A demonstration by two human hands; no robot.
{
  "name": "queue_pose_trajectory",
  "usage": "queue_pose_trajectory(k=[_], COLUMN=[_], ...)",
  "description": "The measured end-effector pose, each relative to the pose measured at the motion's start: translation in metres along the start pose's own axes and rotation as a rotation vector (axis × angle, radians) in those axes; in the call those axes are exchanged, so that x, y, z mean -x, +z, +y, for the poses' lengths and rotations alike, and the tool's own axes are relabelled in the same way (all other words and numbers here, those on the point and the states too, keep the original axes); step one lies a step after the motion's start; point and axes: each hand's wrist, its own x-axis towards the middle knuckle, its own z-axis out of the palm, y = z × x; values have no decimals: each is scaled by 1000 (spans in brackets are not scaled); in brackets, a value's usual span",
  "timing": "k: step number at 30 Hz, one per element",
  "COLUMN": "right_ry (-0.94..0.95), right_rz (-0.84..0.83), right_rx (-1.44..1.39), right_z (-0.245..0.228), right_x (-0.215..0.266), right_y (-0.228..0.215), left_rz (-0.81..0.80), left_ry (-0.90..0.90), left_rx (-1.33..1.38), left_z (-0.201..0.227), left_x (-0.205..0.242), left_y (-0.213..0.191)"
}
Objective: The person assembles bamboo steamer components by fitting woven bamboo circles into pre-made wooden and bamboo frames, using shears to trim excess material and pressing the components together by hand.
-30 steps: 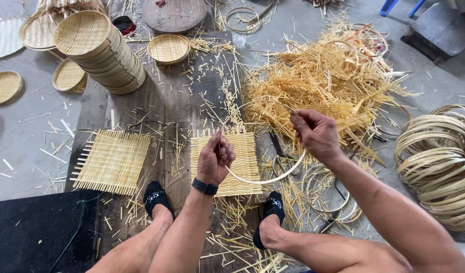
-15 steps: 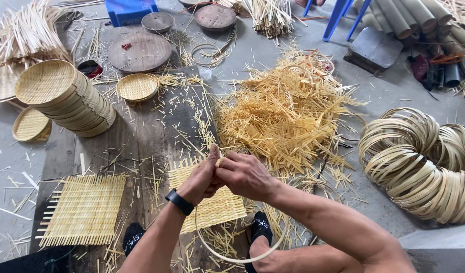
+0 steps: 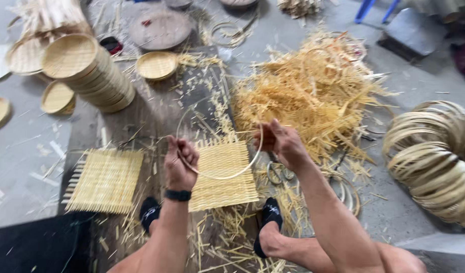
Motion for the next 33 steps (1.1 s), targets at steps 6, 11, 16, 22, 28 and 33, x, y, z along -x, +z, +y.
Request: queue_pose_trajectory(k=[6, 11, 16, 22, 28, 33], right_ry=[-25, 155, 201, 121, 156, 123], right_rz=[-141, -219, -278, 4, -21, 77], right_rx=[-243, -33, 35, -315, -264, -136], right_z=[52, 62, 63, 88, 103, 109], right_x=[-9, -19, -15, -12, -23, -23], right_y=[-13, -24, -18, -10, -23, -14], left_rz=[-13, -22, -51, 108, 225, 306], left_ry=[-224, -482, -408, -453, -248, -204], left_rx=[-90, -515, -492, -243, 4, 147], left_z=[26, 18, 12, 4, -30, -32], left_x=[-5, -17, -19, 2, 4, 1], left_y=[5, 13, -4, -20, -59, -69])
